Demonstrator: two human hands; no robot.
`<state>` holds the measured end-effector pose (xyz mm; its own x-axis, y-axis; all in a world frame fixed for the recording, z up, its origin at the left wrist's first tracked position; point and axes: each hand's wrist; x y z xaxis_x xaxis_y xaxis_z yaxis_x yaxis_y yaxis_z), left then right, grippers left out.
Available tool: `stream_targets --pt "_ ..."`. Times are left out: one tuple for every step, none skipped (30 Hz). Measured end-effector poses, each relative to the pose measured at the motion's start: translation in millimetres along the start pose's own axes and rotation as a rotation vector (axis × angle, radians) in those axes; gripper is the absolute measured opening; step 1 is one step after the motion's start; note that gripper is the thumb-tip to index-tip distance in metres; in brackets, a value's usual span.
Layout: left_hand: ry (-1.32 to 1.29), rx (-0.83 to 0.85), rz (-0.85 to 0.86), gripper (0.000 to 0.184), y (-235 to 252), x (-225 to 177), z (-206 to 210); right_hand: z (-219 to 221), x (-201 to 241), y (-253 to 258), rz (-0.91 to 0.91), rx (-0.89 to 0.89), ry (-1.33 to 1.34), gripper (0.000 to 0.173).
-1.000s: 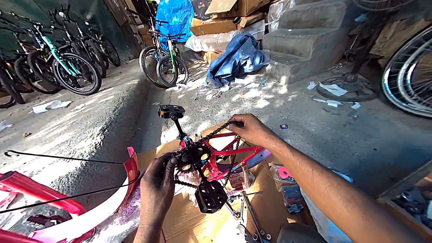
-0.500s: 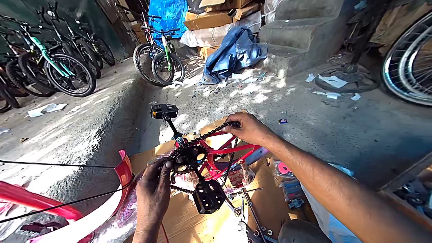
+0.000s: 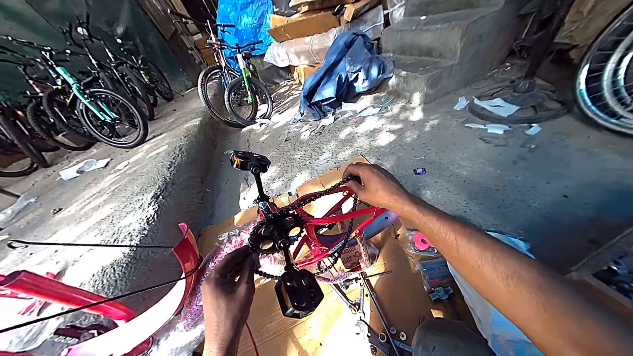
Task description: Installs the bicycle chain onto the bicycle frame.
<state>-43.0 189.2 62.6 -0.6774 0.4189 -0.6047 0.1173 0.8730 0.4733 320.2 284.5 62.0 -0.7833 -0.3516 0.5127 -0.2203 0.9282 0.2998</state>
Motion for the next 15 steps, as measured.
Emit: stream_targets --pt "0.102 0.013 -0.023 0.019 0 -3 -2 2 -7 -1 0.024 0.005 0.060 0.015" --pt "0.178 0.030 -0.061 0.018 -1 -6 -4 5 -12 -3 0.047 0.015 0.117 0.016" --pt "0.208 0.049 -0.109 0.018 -1 -8 -5 8 -17 -5 0.068 0.026 0.166 0.017" --pt "0.206 0.075 -0.156 0.016 -1 -8 -7 11 -19 -7 0.087 0.036 0.210 0.018" --pt "0.182 0.100 -0.186 0.016 0 -8 -9 13 -21 -8 0.107 0.042 0.246 0.018" --pt "0.145 0.118 -0.199 0.015 1 -6 -11 14 -22 -9 0.123 0.046 0.275 0.018" --pt "0.095 0.135 -0.197 0.016 2 -2 -12 16 -22 -10 0.135 0.054 0.296 0.018" --pt "0.053 0.162 -0.191 0.016 3 2 -13 16 -22 -11 0.144 0.063 0.315 0.017" --pt "0.028 0.190 -0.185 0.016 4 5 -14 17 -22 -10 0.145 0.066 0.332 0.017" --pt "0.036 0.201 -0.167 0.017 3 8 -13 18 -22 -10 0.142 0.065 0.344 0.017" --pt "0.080 0.194 -0.141 0.018 2 10 -12 18 -22 -10 0.142 0.065 0.348 0.017" --pt "0.123 0.176 -0.114 0.019 0 10 -10 18 -21 -9 0.137 0.065 0.348 0.017" --pt "0.136 0.154 -0.090 0.019 -3 10 -9 18 -21 -9 0.133 0.063 0.346 0.017" --pt "0.112 0.132 -0.077 0.019 -6 10 -8 19 -22 -9 0.130 0.061 0.344 0.017" --pt "0.063 0.107 -0.078 0.018 -8 10 -6 20 -23 -10 0.130 0.060 0.344 0.017"
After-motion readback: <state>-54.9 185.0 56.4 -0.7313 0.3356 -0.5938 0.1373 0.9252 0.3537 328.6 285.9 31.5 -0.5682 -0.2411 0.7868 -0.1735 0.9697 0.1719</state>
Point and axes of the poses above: each hand's wrist, its own y-axis towards the middle knuckle, its own z-axis out of the palm, x = y × z, and after that the axes turned 9 degrees about x, right-handed
